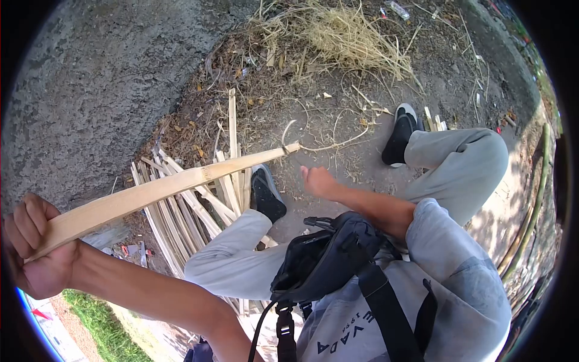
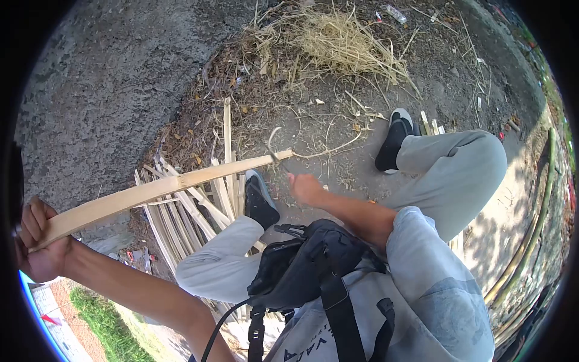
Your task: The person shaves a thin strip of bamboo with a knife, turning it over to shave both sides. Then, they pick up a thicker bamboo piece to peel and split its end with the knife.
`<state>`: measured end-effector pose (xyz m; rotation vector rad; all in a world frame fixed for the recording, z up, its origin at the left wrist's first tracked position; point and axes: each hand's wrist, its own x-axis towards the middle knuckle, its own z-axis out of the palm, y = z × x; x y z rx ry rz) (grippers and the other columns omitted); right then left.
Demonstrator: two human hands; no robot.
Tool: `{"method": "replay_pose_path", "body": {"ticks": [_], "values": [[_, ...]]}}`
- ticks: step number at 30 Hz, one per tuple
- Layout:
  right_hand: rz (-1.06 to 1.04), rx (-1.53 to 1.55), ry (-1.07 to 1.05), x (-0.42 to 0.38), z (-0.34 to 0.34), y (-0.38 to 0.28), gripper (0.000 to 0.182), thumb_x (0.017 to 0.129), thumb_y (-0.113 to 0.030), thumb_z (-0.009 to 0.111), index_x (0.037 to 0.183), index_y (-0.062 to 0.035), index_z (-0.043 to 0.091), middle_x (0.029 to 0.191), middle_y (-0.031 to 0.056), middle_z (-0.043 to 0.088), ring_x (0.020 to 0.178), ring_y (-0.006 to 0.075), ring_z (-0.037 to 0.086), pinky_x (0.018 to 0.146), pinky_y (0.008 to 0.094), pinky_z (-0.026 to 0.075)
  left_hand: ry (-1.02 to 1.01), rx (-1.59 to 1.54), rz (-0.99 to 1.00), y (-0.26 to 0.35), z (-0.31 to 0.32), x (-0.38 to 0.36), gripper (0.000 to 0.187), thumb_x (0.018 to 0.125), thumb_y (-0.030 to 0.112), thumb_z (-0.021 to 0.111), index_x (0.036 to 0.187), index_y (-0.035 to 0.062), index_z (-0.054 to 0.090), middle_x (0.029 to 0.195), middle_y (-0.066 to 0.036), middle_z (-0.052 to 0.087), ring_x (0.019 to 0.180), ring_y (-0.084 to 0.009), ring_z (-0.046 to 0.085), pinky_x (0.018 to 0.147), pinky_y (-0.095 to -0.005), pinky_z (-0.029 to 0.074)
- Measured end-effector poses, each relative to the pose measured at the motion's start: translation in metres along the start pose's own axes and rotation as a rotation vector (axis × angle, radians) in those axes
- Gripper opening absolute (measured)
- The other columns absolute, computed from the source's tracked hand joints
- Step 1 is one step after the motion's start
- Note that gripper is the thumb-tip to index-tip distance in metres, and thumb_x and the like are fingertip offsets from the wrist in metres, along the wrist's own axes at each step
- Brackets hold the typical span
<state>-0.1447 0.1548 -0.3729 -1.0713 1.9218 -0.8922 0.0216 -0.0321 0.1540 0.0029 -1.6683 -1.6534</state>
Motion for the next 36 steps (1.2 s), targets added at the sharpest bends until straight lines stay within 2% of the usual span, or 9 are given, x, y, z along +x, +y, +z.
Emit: {"method": "replay_pose_path", "body": {"ticks": [4,9,13,17,20,22,24,33,36], "values": [[0.059,0.002,-0.008,0.018,-0.018,-0.019,0.062,0.1,-0.037,0.035,0.064,0.0058,0.06,0.066,0.0324,0.059,0.067,0.0512,0.06,0.067,0.0563,0.049,-0.006,-0.042,-0.04,-0.001,0.008,0.0,0.037,0.074,0.01,0.052,0.052,0.0196,0.023,0.048,0.004,0.017,0.049,-0.0114,0.021,0.064,-0.0333,0.027],[-0.195,0.174,0.02,-0.006,-0.036,-0.1,0.061,0.101,-0.038,0.03,0.078,0.006,0.066,0.074,0.032,0.063,0.077,0.0492,0.063,0.078,0.0542,0.05,0.188,0.182,0.202,0.002,-0.015,-0.008,0.039,0.074,0.01,0.053,0.052,0.0208,0.022,0.047,0.004,0.02,0.047,-0.0104,0.021,0.062,-0.0319,0.028],[0.289,-0.079,-0.181,0.016,0.005,0.038,0.059,0.101,-0.038,0.031,0.081,0.0053,0.066,0.072,0.0284,0.064,0.074,0.0478,0.064,0.077,0.0548,0.05,0.065,-0.002,0.107,-0.004,-0.007,-0.005,0.04,0.074,0.009,0.052,0.053,0.0215,0.021,0.047,0.004,0.019,0.047,-0.0103,0.02,0.062,-0.0324,0.028],[0.141,-0.087,-0.135,0.007,0.002,0.014,0.061,0.101,-0.038,0.028,0.082,0.0063,0.066,0.075,0.0291,0.065,0.079,0.0466,0.065,0.078,0.0533,0.051,-0.05,-0.027,0.009,-0.007,0.015,-0.002,0.04,0.074,0.008,0.05,0.053,0.0215,0.019,0.047,0.003,0.018,0.047,-0.0107,0.019,0.062,-0.0316,0.027],[-0.017,-0.05,-0.057,0.012,-0.02,-0.031,0.062,0.101,-0.038,0.027,0.089,0.0078,0.066,0.077,0.0295,0.065,0.083,0.0464,0.065,0.081,0.0522,0.052,0.215,0.109,0.179,-0.005,0.0,-0.006,0.04,0.074,0.007,0.05,0.053,0.0214,0.018,0.048,0.003,0.019,0.047,-0.0101,0.019,0.062,-0.0319,0.026],[-0.035,-0.02,-0.057,0.003,-0.005,-0.01,0.062,0.101,-0.039,0.027,0.093,0.0088,0.066,0.078,0.0301,0.065,0.085,0.0476,0.065,0.082,0.0523,0.052,0.13,0.053,0.129,-0.009,-0.001,-0.007,0.04,0.074,0.007,0.05,0.053,0.0213,0.019,0.048,0.003,0.019,0.047,-0.01,0.019,0.06,-0.0314,0.026],[0.323,-0.162,-0.152,0.008,0.023,0.07,0.059,0.101,-0.04,0.031,0.098,0.0088,0.065,0.077,0.0309,0.064,0.083,0.0512,0.063,0.081,0.0543,0.051,0.039,-0.012,0.062,-0.011,0.012,-0.001,0.039,0.073,0.007,0.05,0.053,0.021,0.019,0.049,0.003,0.02,0.047,-0.01,0.019,0.058,-0.0306,0.025],[0.043,0.039,-0.143,-0.008,-0.028,-0.044,0.062,0.101,-0.039,0.025,0.092,0.0071,0.066,0.092,0.034,0.063,0.093,0.0492,0.062,0.085,0.0546,0.05,0.161,0.048,0.156,-0.011,0.007,0.001,0.032,0.069,0.007,0.05,0.055,0.0189,0.024,0.05,0.003,0.022,0.047,-0.0102,0.02,0.054,-0.0292,0.022],[0.327,-0.119,-0.108,0.002,0.025,0.05,0.064,0.1,-0.037,0.03,0.073,0.0091,0.064,0.071,0.0323,0.062,0.074,0.0493,0.063,0.077,0.0513,0.052,0.057,-0.066,0.076,-0.017,0.012,0.002,0.03,0.068,0.006,0.05,0.056,0.0183,0.025,0.051,0.003,0.024,0.048,-0.01,0.02,0.054,-0.0289,0.022]]}}
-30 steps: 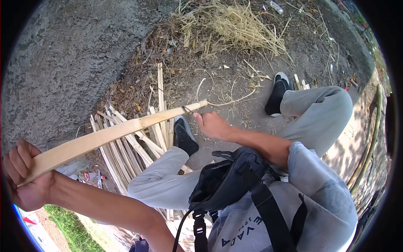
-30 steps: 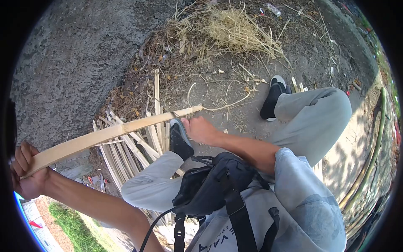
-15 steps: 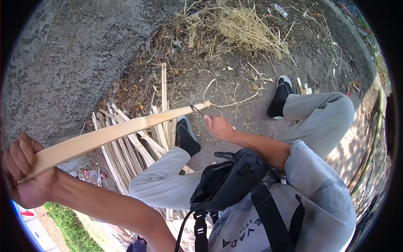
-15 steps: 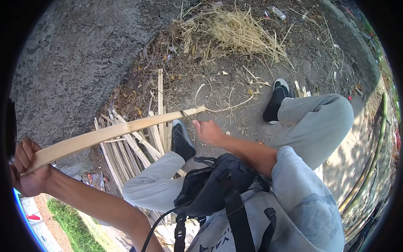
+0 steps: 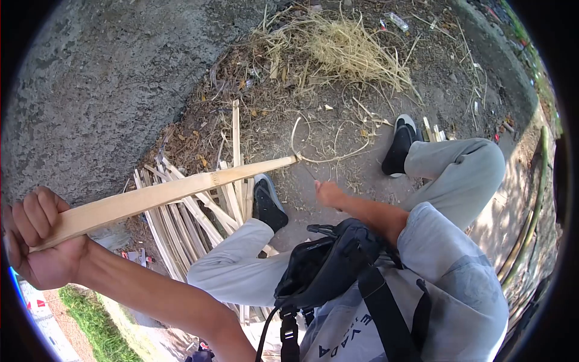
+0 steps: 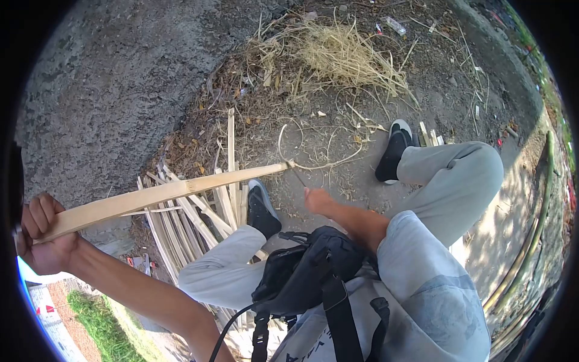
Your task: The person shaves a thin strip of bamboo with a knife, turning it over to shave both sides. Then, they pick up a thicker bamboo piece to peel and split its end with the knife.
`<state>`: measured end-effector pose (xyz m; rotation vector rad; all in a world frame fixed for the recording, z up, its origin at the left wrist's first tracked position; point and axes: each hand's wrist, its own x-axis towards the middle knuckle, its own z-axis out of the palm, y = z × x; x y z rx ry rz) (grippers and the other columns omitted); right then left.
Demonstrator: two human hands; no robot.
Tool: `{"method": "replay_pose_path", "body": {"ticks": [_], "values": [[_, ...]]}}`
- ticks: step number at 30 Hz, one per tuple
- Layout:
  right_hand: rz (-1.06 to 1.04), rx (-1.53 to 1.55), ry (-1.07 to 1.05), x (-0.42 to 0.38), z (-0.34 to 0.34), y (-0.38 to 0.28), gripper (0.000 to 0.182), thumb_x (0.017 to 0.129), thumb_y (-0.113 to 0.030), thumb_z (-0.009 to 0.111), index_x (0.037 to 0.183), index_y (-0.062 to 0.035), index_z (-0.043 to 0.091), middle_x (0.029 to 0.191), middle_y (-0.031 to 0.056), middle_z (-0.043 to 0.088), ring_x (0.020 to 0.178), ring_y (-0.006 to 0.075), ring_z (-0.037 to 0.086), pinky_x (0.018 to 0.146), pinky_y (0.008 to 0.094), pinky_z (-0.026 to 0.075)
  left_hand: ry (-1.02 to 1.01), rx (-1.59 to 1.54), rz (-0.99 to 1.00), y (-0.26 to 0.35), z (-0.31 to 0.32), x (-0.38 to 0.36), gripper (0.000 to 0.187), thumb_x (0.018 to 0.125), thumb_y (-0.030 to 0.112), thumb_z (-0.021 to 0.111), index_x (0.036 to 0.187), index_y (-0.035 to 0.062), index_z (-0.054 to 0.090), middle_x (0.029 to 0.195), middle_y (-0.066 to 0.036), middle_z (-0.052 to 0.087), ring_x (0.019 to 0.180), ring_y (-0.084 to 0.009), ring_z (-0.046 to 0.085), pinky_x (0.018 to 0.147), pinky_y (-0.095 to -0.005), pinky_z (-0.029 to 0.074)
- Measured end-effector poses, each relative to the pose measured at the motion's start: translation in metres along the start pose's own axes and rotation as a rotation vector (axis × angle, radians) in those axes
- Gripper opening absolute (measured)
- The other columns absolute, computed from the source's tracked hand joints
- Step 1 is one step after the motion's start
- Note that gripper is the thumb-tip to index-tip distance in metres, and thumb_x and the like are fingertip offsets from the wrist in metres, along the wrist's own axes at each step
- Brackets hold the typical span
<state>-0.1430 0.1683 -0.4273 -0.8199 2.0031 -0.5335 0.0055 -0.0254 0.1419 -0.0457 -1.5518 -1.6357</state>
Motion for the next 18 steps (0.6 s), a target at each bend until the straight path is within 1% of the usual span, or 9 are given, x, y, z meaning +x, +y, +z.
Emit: {"method": "replay_pose_path", "body": {"ticks": [3,6,9,12,15,18], "values": [[-0.059,-0.005,-0.109,-0.001,-0.037,0.008,0.066,0.1,-0.039,0.031,0.072,0.0099,0.063,0.068,0.0326,0.06,0.072,0.0496,0.063,0.076,0.0519,0.052,-0.106,0.028,0.038,-0.007,0.003,0.002,0.027,0.079,0.006,0.054,0.066,0.0155,0.032,0.05,0.004,0.026,0.045,-0.0076,0.02,0.051,-0.0255,0.021],[-0.081,0.093,0.004,-0.01,-0.046,-0.033,0.068,0.101,-0.041,0.028,0.072,0.0101,0.063,0.067,0.0313,0.06,0.07,0.0478,0.064,0.074,0.0523,0.053,-0.04,0.013,0.062,-0.009,0.009,-0.001,0.027,0.079,0.006,0.054,0.066,0.0155,0.032,0.051,0.004,0.026,0.045,-0.0074,0.02,0.051,-0.0256,0.021],[-0.377,0.132,0.199,-0.018,-0.034,-0.056,0.069,0.101,-0.041,0.027,0.072,0.0093,0.063,0.063,0.0292,0.06,0.065,0.0457,0.064,0.071,0.0526,0.053,0.006,0.034,0.091,-0.011,0.009,0.0,0.027,0.079,0.006,0.054,0.065,0.0153,0.032,0.05,0.004,0.025,0.045,-0.0073,0.019,0.051,-0.0258,0.021],[-0.218,0.068,0.135,-0.002,-0.018,-0.034,0.068,0.101,-0.041,0.026,0.072,0.0075,0.064,0.063,0.0288,0.061,0.066,0.0451,0.065,0.07,0.053,0.052,-0.017,0.029,0.074,-0.011,0.008,0.0,0.028,0.079,0.006,0.054,0.065,0.0153,0.031,0.05,0.004,0.025,0.045,-0.0074,0.019,0.052,-0.0258,0.021],[0.232,0.119,-0.257,0.028,-0.017,0.019,0.066,0.101,-0.04,0.028,0.071,0.0064,0.065,0.066,0.0299,0.062,0.071,0.0437,0.066,0.069,0.0529,0.052,-0.027,0.023,0.054,-0.007,0.005,-0.002,0.027,0.079,0.006,0.053,0.066,0.0151,0.031,0.051,0.003,0.024,0.046,-0.0079,0.019,0.052,-0.0261,0.021],[0.138,-0.062,-0.229,0.013,-0.045,0.023,0.059,0.101,-0.038,0.028,0.092,0.0045,0.069,0.087,0.0269,0.068,0.085,0.0403,0.068,0.082,0.0498,0.053,-0.032,-0.007,0.04,-0.007,0.005,-0.005,0.027,0.08,0.006,0.053,0.067,0.0146,0.031,0.052,0.003,0.024,0.049,-0.0084,0.019,0.053,-0.0268,0.02]]}}
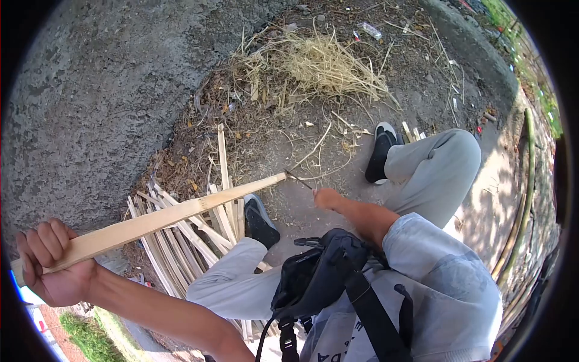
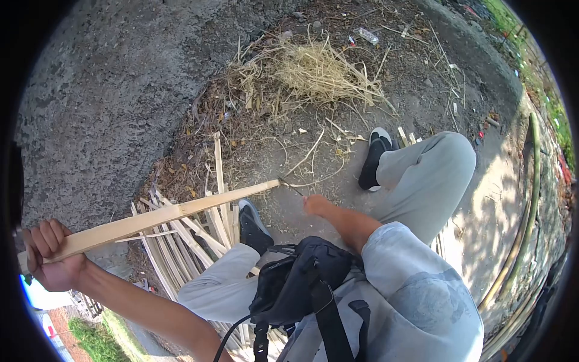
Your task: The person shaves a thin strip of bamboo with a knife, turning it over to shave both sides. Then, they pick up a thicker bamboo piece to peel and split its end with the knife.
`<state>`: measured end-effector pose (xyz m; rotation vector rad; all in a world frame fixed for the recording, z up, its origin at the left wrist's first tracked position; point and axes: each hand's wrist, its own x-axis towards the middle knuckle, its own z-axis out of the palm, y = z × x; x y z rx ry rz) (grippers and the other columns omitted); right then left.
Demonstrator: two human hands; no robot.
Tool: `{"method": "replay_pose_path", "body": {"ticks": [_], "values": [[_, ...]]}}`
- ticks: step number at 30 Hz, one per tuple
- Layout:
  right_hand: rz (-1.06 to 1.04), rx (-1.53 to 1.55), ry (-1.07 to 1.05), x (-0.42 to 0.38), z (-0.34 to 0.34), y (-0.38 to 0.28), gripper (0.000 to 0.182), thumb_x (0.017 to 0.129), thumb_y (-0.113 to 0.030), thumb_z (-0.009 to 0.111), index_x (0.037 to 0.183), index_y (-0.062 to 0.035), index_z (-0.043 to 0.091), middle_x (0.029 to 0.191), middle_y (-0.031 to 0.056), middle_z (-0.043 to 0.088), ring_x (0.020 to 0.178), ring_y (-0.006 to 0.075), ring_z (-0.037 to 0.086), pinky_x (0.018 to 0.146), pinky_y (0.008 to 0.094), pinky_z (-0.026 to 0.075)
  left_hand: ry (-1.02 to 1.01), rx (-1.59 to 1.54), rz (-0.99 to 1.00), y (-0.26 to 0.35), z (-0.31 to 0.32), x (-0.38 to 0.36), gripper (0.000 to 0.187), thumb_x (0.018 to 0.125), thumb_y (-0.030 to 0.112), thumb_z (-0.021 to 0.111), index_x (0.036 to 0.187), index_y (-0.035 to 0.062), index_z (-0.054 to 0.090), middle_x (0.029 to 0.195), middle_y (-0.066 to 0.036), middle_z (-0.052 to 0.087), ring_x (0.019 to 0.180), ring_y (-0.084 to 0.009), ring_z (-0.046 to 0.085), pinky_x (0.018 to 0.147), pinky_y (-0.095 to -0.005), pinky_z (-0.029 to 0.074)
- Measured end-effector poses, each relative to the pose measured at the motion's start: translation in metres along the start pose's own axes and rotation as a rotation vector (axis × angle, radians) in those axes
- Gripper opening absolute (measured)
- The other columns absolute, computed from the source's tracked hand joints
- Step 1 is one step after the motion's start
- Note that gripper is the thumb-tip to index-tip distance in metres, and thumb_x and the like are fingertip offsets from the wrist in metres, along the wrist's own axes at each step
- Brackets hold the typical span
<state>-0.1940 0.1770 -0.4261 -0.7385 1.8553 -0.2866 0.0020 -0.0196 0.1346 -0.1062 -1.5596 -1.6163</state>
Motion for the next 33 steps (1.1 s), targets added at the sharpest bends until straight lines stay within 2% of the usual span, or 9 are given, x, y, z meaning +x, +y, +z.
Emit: {"method": "replay_pose_path", "body": {"ticks": [3,6,12,15,21,24,27,30,33], "values": [[-0.157,-0.241,0.102,0.028,0.026,0.013,0.056,0.101,-0.037,0.028,0.105,0.0026,0.067,0.104,0.0252,0.066,0.1,0.0382,0.065,0.089,0.0477,0.051,0.034,0.047,0.018,0.002,-0.002,-0.004,0.027,0.084,0.007,0.05,0.068,0.0143,0.03,0.056,0.002,0.024,0.053,-0.0089,0.02,0.053,-0.0277,0.02],[-0.102,-0.222,0.248,0.006,0.027,0.013,0.058,0.101,-0.039,0.03,0.094,0.0038,0.068,0.096,0.0271,0.067,0.097,0.041,0.065,0.087,0.049,0.051,0.095,0.136,0.055,0.002,0.0,-0.009,0.028,0.089,0.009,0.045,0.068,0.0145,0.028,0.058,0.002,0.024,0.055,-0.0095,0.021,0.053,-0.028,0.02],[-0.06,-0.155,0.125,-0.007,0.001,0.008,0.056,0.099,-0.042,0.034,0.107,0.002,0.066,0.114,0.0235,0.064,0.106,0.0411,0.062,0.092,0.0491,0.049,0.221,0.25,0.093,0.009,0.006,-0.022,0.032,0.092,0.01,0.042,0.065,0.0158,0.025,0.059,0.001,0.025,0.056,-0.01,0.022,0.053,-0.0268,0.023],[-0.009,-0.162,-0.017,-0.006,-0.011,0.002,0.05,0.099,-0.04,0.033,0.116,-0.0044,0.064,0.123,0.017,0.062,0.116,0.0373,0.058,0.097,0.0483,0.046,0.343,0.323,0.129,0.009,0.01,-0.027,0.033,0.091,0.011,0.043,0.064,0.0163,0.025,0.058,0.001,0.025,0.055,-0.0099,0.023,0.051,-0.0259,0.023],[0.011,-0.212,0.217,-0.023,-0.008,0.001,0.046,0.095,-0.038,0.04,0.105,-0.0039,0.069,0.109,0.0189,0.068,0.108,0.0336,0.063,0.092,0.0453,0.05,0.746,0.551,0.23,0.007,0.027,-0.028,0.033,0.088,0.012,0.048,0.064,0.0166,0.026,0.056,0.001,0.024,0.051,-0.0099,0.024,0.047,-0.0249,0.023],[-0.038,-0.099,0.134,-0.034,-0.02,-0.013,0.055,0.096,-0.041,0.037,0.104,0.0038,0.068,0.107,0.0276,0.065,0.107,0.0403,0.062,0.092,0.0475,0.05,0.83,0.595,0.257,0.009,0.03,-0.031,0.033,0.087,0.011,0.048,0.064,0.0164,0.026,0.056,0.001,0.023,0.05,-0.0099,0.025,0.047,-0.0248,0.023],[-0.106,0.057,-0.069,-0.069,-0.04,-0.036,0.054,0.096,-0.037,0.037,0.087,0.0055,0.07,0.084,0.0263,0.068,0.085,0.0394,0.069,0.078,0.0474,0.055,0.884,0.617,0.284,0.01,0.03,-0.039,0.033,0.088,0.011,0.048,0.065,0.0158,0.026,0.057,0.001,0.023,0.05,-0.0101,0.026,0.047,-0.0251,0.023],[-0.09,0.13,0.019,-0.074,-0.031,-0.041,0.04,0.088,-0.028,0.043,0.085,0.0015,0.07,0.068,0.0209,0.067,0.063,0.0322,0.069,0.058,0.044,0.055,1.0,0.657,0.317,0.008,0.031,-0.044,0.034,0.091,0.014,0.049,0.066,0.0153,0.026,0.058,0.001,0.024,0.05,-0.0102,0.026,0.048,-0.0262,0.023],[-0.298,-0.179,0.369,-0.041,-0.002,-0.01,0.04,0.088,-0.028,0.043,0.085,0.0014,0.07,0.069,0.0209,0.067,0.062,0.0323,0.069,0.056,0.0434,0.055,1.188,0.745,0.37,0.002,0.039,-0.043,0.034,0.093,0.019,0.05,0.066,0.0147,0.029,0.058,0.001,0.026,0.051,-0.0102,0.027,0.049,-0.0279,0.023]]}}
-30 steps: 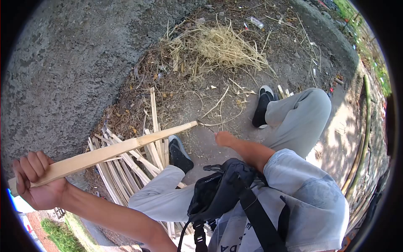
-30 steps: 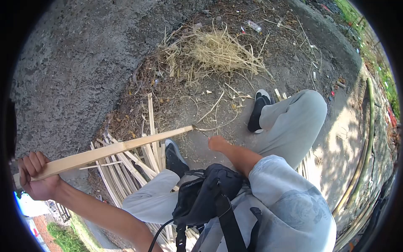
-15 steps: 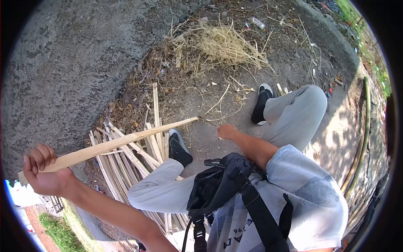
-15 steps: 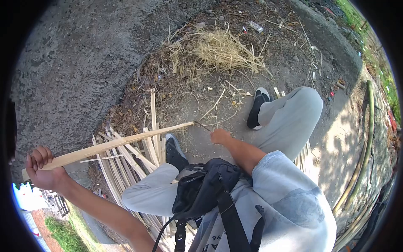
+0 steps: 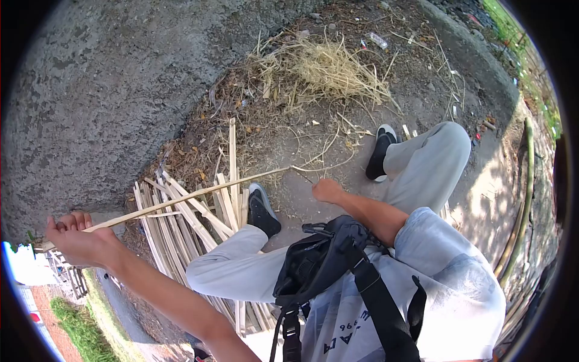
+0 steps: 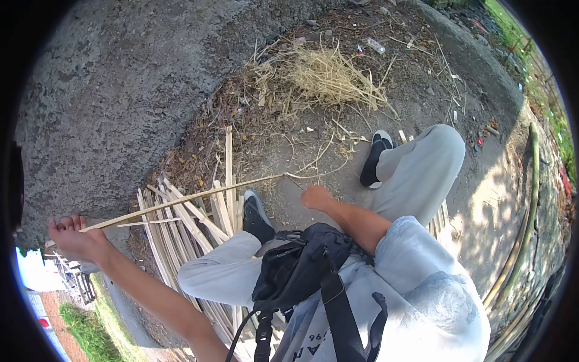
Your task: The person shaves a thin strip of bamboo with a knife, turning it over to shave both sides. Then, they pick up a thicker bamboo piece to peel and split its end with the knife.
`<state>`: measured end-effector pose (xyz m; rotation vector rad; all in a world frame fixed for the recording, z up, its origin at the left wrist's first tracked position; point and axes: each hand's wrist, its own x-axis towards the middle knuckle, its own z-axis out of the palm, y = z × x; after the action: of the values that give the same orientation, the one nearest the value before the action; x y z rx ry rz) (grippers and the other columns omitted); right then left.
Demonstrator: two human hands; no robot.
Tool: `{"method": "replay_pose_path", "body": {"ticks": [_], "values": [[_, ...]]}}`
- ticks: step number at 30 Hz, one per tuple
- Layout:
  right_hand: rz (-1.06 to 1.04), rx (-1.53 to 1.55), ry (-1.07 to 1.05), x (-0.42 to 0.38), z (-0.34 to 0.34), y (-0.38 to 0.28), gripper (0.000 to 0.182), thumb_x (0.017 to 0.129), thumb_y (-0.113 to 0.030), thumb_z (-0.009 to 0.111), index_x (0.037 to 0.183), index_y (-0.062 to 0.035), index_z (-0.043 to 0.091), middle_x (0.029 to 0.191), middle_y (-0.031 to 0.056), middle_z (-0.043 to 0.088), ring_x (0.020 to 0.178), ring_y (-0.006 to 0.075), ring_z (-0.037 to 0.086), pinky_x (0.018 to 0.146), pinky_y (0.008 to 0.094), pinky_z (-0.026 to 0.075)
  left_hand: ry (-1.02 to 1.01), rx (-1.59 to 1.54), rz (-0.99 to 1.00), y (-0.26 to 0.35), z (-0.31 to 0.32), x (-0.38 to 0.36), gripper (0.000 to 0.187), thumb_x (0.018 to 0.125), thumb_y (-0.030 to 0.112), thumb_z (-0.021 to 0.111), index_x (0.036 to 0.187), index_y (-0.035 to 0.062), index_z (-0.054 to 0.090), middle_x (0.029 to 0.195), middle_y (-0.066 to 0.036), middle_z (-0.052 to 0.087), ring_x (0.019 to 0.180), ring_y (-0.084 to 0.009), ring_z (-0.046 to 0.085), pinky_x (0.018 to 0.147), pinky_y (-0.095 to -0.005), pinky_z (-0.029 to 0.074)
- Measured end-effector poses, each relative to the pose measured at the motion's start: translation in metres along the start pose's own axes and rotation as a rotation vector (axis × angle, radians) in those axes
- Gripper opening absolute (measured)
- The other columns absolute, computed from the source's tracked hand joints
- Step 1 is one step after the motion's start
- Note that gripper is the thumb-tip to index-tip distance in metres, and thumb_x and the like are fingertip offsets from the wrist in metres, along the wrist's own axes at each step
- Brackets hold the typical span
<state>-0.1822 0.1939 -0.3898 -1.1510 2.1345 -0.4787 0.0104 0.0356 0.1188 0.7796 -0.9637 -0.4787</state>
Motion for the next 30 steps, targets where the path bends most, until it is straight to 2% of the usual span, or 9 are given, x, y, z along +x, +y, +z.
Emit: {"method": "replay_pose_path", "body": {"ticks": [3,6,9,12,15,18,21,25,30], "values": [[0.231,0.078,-0.479,-0.007,-0.043,-0.005,0.041,0.088,-0.027,0.042,0.092,0.0012,0.071,0.094,0.0268,0.068,0.087,0.034,0.07,0.072,0.044,0.056,0.082,0.025,0.008,-0.007,-0.008,0.011,0.034,0.094,0.023,0.052,0.067,0.0128,0.034,0.059,0.0,0.032,0.052,-0.01,0.03,0.049,-0.0288,0.024],[0.072,-0.14,0.111,0.014,0.027,0.052,0.054,0.095,-0.04,0.042,0.082,0.0063,0.067,0.069,0.0218,0.065,0.06,0.0329,0.067,0.059,0.0451,0.056,0.117,0.127,0.085,-0.015,-0.017,0.014,0.031,0.094,0.026,0.055,0.074,0.0064,0.043,0.065,-0.002,0.043,0.057,-0.0117,0.039,0.052,-0.0293,0.033],[0.358,0.133,-0.096,0.014,-0.014,0.022,0.053,0.096,-0.038,0.042,0.081,0.0063,0.066,0.064,0.0205,0.064,0.054,0.0318,0.065,0.055,0.0451,0.054,0.083,0.158,0.112,-0.022,-0.031,0.024,0.032,0.095,0.027,0.057,0.078,0.002,0.048,0.069,-0.005,0.049,0.06,-0.0134,0.046,0.055,-0.0293,0.041],[0.511,0.444,-0.052,0.029,-0.026,0.023,0.053,0.098,-0.036,0.04,0.073,0.0049,0.063,0.062,0.0194,0.062,0.051,0.0292,0.064,0.05,0.0445,0.051,0.043,0.085,0.088,-0.027,-0.041,0.033,0.033,0.096,0.026,0.057,0.077,0.0012,0.048,0.07,-0.006,0.05,0.06,-0.0136,0.047,0.055,-0.0282,0.041],[0.532,0.585,0.022,0.044,-0.028,0.034,0.057,0.099,-0.039,0.035,0.076,0.0058,0.062,0.063,0.0225,0.062,0.05,0.0339,0.062,0.052,0.0445,0.051,0.032,0.015,0.054,-0.027,-0.047,0.035,0.032,0.096,0.026,0.06,0.079,0.0022,0.046,0.069,-0.006,0.049,0.057,-0.0137,0.046,0.052,-0.028,0.04],[0.531,0.922,-0.006,0.047,-0.031,0.037,0.054,0.101,-0.038,0.038,0.063,-0.0006,0.051,0.054,0.0108,0.051,0.041,0.0231,0.05,0.039,0.039,0.042,0.026,-0.02,0.047,-0.03,-0.056,0.039,0.033,0.095,0.028,0.062,0.086,0.001,0.047,0.072,-0.007,0.05,0.055,-0.0138,0.046,0.051,-0.0276,0.04],[0.426,1.032,-0.145,0.032,-0.048,0.011,0.051,0.1,-0.038,0.041,0.064,-0.0023,0.05,0.052,0.0077,0.047,0.039,0.0203,0.045,0.038,0.0366,0.038,0.118,0.032,0.078,-0.019,-0.047,0.024,0.036,0.093,0.032,0.064,0.093,-0.0009,0.049,0.077,-0.008,0.053,0.054,-0.0135,0.046,0.051,-0.0274,0.041],[0.252,0.725,-0.284,0.026,-0.077,-0.018,0.053,0.099,-0.038,0.042,0.06,-0.0021,0.054,0.051,0.0103,0.051,0.04,0.0224,0.05,0.042,0.0411,0.042,0.065,0.037,0.066,-0.014,-0.045,0.022,0.043,0.093,0.04,0.061,0.103,-0.001,0.052,0.084,-0.008,0.057,0.052,-0.0117,0.043,0.046,-0.0255,0.037],[0.079,0.441,-0.16,-0.005,-0.129,-0.072,0.063,0.099,-0.045,0.038,0.064,0.003,0.059,0.049,0.0103,0.053,0.042,0.0236,0.055,0.044,0.0385,0.046,-0.291,-0.131,-0.041,-0.02,-0.053,0.036,0.048,0.096,0.053,0.046,0.082,0.0076,0.051,0.061,-0.001,0.044,0.045,-0.0078,0.029,0.042,-0.0224,0.025]]}}
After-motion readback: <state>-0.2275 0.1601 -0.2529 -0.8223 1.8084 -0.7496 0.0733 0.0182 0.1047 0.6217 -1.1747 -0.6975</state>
